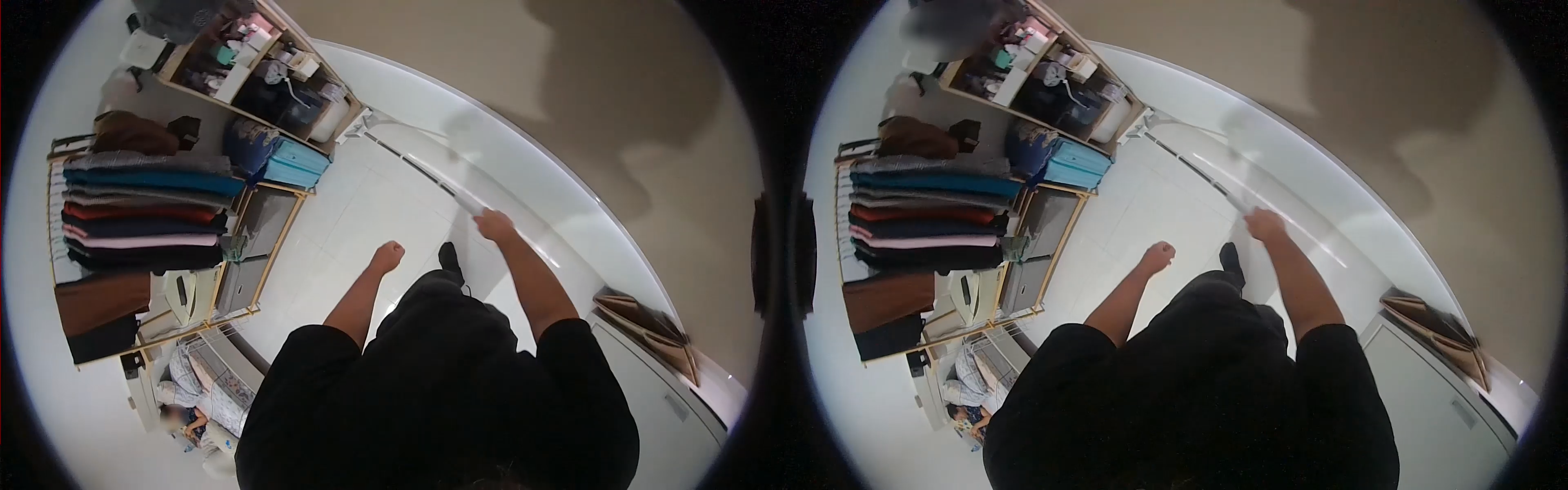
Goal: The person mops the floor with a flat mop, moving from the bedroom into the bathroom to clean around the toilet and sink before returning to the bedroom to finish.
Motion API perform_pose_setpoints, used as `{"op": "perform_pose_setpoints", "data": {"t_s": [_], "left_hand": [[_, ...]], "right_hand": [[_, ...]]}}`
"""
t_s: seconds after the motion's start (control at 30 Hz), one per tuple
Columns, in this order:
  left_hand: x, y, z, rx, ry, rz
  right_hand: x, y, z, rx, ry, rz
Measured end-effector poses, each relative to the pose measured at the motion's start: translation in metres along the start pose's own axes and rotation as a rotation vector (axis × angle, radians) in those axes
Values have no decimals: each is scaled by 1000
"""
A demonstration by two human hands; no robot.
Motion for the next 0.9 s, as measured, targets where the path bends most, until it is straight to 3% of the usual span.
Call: {"op": "perform_pose_setpoints", "data": {"t_s": [0.03, 0.13, 0.23, 0.3, 0.4, 0.47, 0.5, 0.53, 0.57, 0.6, 0.67, 0.7, 0.73, 0.77, 0.8, 0.83, 0.87, 0.9], "left_hand": [[8, 1, -12, -2, 0, 19], [26, 12, -28, 3, -10, 65], [26, 23, -34, 22, -14, 100], [20, 27, -39, 27, -14, 116], [-4, 43, -8, 157, -81, 235], [-7, 77, 32, 394, 127, 337], [-18, 69, 30, 354, -1, 369], [-24, 65, 22, 365, -1, 374], [-31, 59, 15, 373, -38, 358], [-35, 56, 12, 378, -79, 339], [-37, 68, 12, 417, 9, 346], [-37, 57, -3, 318, -15, 257], [-36, 44, -20, 220, -37, 161], [-36, 36, -33, 193, -54, 93], [-37, 33, -42, 190, -65, 72], [-38, 29, -51, 120, -70, 25], [-42, 26, -57, 54, -76, -18], [-45, 27, -55, 43, -91, -56]], "right_hand": [[-22, 2, -36, -17, 135, -4], [-123, 47, -142, -212, 94, 144], [-296, 58, -258, -349, 81, 286], [-402, -31, -286, -280, 688, 266], [-496, -76, -330, -398, 777, 300], [-463, -102, -319, -425, 680, 251], [-437, -115, -300, -444, 590, 201], [-398, -137, -274, -382, 582, 160], [-367, -124, -281, -382, 461, 69], [-329, -126, -271, -340, 487, 30], [-252, -48, -289, -422, 160, 33], [-206, -34, -266, -363, 158, 53], [-165, -40, -209, -305, -17, 21], [-130, -31, -195, -142, 229, 116], [-92, -2, -154, -247, -84, 151], [-68, -28, -99, -186, -55, 212], [-41, -26, -67, -170, -168, 101], [-15, -23, -48, -109, -149, 71]]}}
Point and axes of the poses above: each hand's wrist, its own x-axis towards the middle knuckle, its own y-axis out of the palm, z = x × y, the point moved 10 cm from there along x, towards the middle knuckle, and after that the axes turned 12 degrees about -z, right-handed, at the moved point
